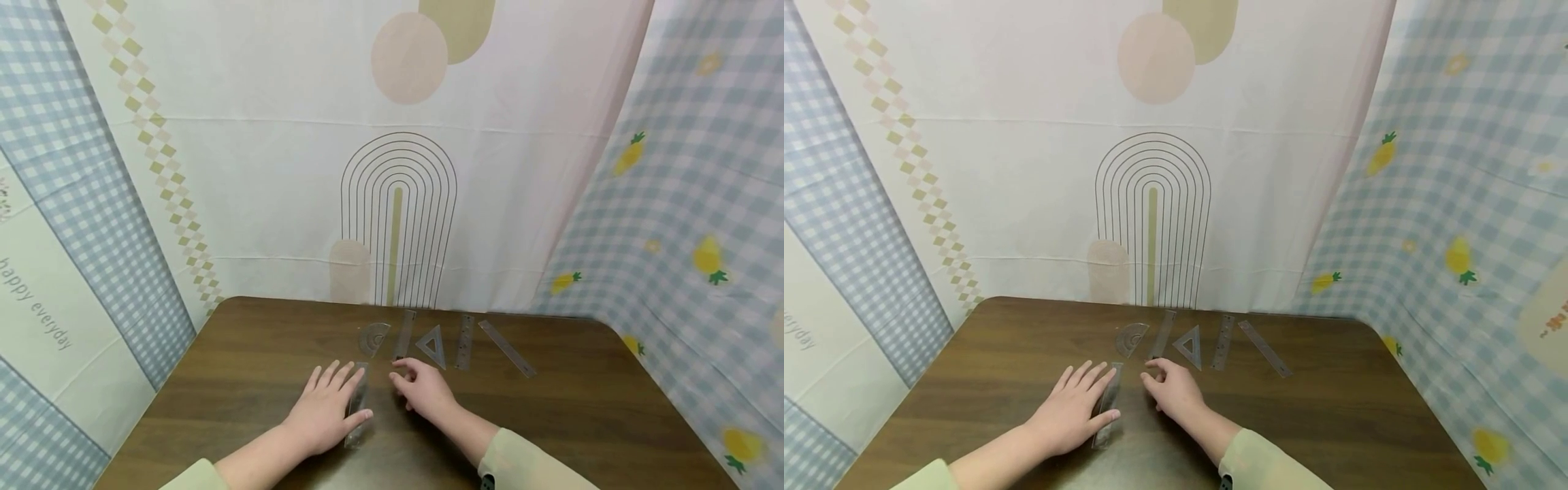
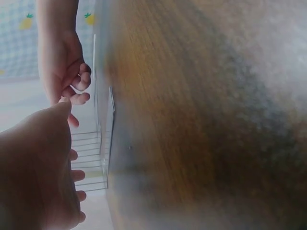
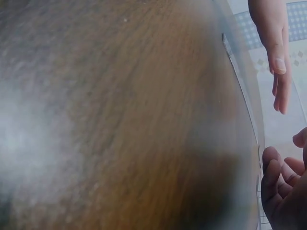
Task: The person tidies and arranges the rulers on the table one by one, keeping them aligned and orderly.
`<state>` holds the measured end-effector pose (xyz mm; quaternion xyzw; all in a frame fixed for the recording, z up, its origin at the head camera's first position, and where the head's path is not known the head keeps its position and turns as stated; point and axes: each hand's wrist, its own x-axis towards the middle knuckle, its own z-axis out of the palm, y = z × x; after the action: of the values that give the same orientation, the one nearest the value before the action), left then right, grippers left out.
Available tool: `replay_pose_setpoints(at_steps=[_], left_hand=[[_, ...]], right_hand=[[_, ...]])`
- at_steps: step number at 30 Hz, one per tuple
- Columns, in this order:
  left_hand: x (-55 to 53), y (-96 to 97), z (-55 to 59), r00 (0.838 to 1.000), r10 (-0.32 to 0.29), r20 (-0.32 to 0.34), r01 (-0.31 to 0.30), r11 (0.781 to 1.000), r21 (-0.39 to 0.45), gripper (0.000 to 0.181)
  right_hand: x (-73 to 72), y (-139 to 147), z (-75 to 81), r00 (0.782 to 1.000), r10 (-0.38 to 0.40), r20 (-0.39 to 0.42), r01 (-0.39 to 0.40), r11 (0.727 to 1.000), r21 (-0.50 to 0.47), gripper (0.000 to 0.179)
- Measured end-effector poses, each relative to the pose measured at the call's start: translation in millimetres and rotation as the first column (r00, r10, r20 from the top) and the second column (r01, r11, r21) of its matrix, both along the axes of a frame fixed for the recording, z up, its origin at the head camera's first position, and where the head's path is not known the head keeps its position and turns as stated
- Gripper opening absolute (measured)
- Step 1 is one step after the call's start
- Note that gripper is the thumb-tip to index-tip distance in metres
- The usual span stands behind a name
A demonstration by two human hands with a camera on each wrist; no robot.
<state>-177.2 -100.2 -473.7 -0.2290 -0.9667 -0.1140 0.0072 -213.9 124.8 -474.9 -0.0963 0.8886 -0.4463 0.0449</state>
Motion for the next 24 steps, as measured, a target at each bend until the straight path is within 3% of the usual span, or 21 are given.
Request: replay_pose_setpoints(at_steps=[16, 24], left_hand=[[-3.0, 6.7, 1.3, 1.000, -0.002, -0.008, 0.002, 1.000, 0.004, 0.078], [-3.3, 8.5, 0.9, 1.000, 0.007, -0.011, -0.007, 1.000, 0.005, 0.078]], right_hand=[[2.6, 15.1, -0.4, 0.998, 0.003, -0.066, 0.003, 0.996, 0.084, 0.031], [0.7, 24.1, -1.6, 0.997, -0.004, -0.078, 0.010, 0.997, 0.080, 0.026]])
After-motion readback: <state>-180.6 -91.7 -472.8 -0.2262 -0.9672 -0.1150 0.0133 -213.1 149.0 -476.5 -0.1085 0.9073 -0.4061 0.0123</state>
